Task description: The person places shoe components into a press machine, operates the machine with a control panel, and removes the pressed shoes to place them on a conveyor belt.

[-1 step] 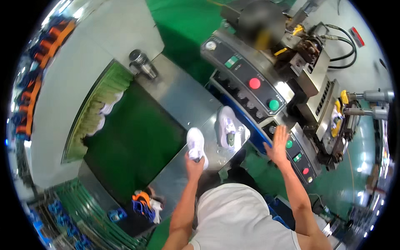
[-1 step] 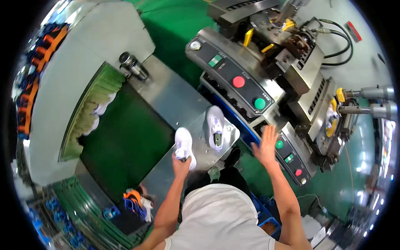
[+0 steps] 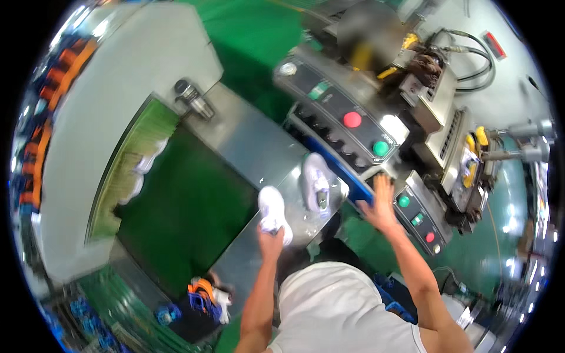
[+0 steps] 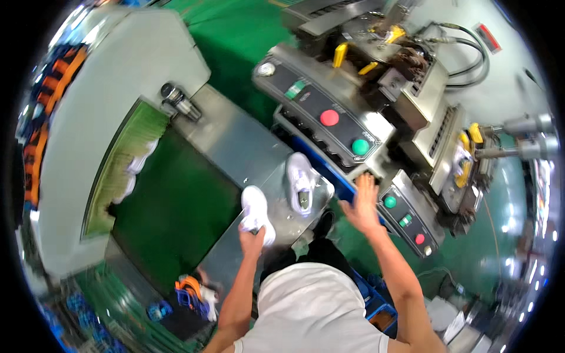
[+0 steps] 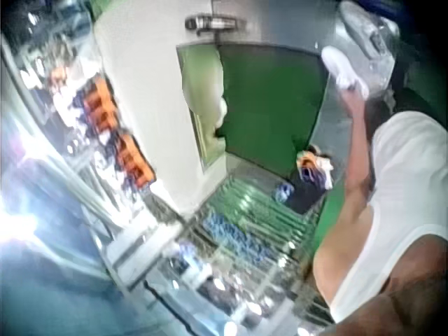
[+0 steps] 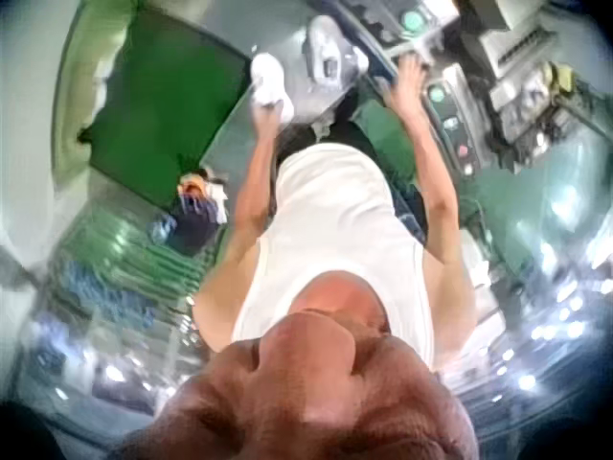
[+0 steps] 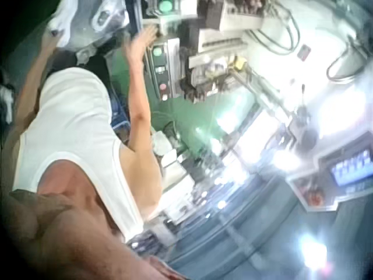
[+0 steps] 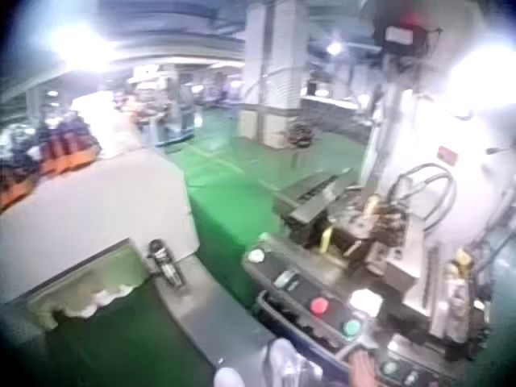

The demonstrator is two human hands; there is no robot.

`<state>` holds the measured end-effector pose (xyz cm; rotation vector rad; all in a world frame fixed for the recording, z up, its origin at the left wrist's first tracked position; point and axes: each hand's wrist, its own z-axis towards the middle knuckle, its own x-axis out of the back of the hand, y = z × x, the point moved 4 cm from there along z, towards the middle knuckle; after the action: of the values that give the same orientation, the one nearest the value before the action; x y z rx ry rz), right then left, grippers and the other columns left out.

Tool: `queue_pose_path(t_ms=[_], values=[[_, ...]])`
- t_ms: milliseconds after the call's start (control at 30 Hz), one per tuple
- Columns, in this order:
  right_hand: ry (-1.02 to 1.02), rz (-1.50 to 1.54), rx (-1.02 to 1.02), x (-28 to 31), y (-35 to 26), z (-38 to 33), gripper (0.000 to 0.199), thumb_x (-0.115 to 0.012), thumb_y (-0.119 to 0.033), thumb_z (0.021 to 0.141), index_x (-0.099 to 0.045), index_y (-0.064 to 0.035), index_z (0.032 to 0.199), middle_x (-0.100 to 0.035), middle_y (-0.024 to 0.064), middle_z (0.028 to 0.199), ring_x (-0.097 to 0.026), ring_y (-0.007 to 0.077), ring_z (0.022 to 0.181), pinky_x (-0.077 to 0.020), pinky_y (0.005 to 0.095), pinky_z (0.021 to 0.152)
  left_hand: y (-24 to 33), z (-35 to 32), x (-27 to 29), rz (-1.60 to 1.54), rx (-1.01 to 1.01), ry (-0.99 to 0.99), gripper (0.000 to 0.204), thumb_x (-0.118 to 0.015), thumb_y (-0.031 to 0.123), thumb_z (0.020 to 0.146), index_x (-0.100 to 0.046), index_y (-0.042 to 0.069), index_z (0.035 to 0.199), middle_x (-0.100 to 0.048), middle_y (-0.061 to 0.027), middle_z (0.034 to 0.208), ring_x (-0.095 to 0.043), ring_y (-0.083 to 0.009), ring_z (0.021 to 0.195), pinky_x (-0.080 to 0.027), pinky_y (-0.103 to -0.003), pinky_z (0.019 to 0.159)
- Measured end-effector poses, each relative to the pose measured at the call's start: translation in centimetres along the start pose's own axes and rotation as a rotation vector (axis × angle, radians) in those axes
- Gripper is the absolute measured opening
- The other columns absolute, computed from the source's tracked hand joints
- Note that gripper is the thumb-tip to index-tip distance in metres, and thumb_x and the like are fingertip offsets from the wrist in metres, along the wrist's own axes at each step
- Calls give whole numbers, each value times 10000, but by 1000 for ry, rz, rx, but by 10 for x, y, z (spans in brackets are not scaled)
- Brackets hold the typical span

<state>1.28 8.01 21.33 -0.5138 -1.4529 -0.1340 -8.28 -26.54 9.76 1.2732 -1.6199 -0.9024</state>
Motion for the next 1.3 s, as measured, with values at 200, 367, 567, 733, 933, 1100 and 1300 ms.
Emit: queue_pose_path(t_ms=[200, 367, 567, 733, 933, 1100, 1300], values=[[-115, 521, -559, -155, -102, 30, 915, -772, -341, 729, -305, 40, 1417, -573, 296, 1223, -580, 419, 1138, -488, 430, 937, 7, 24, 42, -20, 101, -134, 575, -702, 17, 778, -480, -95, 1297, -565, -168, 1272, -561, -258, 1151, -433, -387, 1000], [-51, 662, -653, -187, -76, 13, 701, -779, -341, 721, -514, 76, 1219, -642, 284, 1015, -652, 369, 961, -521, 417, 830, 3, 55, 49, 58, 52, -212, 632, -727, 59, 780, -446, -98, 1324, -560, -204, 1282, -564, -291, 1162, -419, -394, 1014], [-83, 1363, -855, -73, -101, -75, 494, -765, -219, 801, -603, 45, 1185, -664, 104, 1041, -612, 175, 946, -498, 334, 825, 77, 9, -16, 128, 62, -539, 546, -716, 42, 787, -483, -85, 1265, -599, -164, 1188, -592, -252, 1068, -450, -374, 951], [380, 1516, -1069, -23, -57, -195, 640, -755, -149, 812, -452, 45, 1341, -580, 113, 1227, -570, 191, 1075, -481, 338, 917, 86, -74, -114, 99, -137, -1045, 534, -749, 84, 784, -506, -55, 1238, -634, -129, 1110, -614, -215, 1003, -479, -342, 897], [1117, 1486, -1250, 67, -16, -368, 626, -725, -114, 830, -425, 54, 1352, -557, 137, 1258, -554, 229, 1152, -457, 352, 987, 122, -263, -223, 356, -401, -1659, 727, -766, 105, 796, -364, -72, 1376, -574, -146, 1204, -569, -206, 1100, -445, -331, 961], [1640, 1288, -1369, 93, 0, -492, 725, -748, -129, 810, -371, 47, 1404, -499, 146, 1326, -497, 231, 1210, -414, 363, 1022, 120, -405, -276, 422, -378, -1974, 765, -758, 29, 783, -324, -63, 1407, -552, -148, 1253, -556, -208, 1131, -444, -336, 981], [1898, 434, -1707, 146, -16, -663, 600, -717, -131, 822, -469, 42, 1341, -555, 154, 1275, -539, 258, 1172, -413, 372, 1025, 119, -615, -321, 388, -541, -2329, 725, -746, 61, 774, -380, -66, 1387, -570, -169, 1261, -557, -211, 1158, -429, -349, 1004]])
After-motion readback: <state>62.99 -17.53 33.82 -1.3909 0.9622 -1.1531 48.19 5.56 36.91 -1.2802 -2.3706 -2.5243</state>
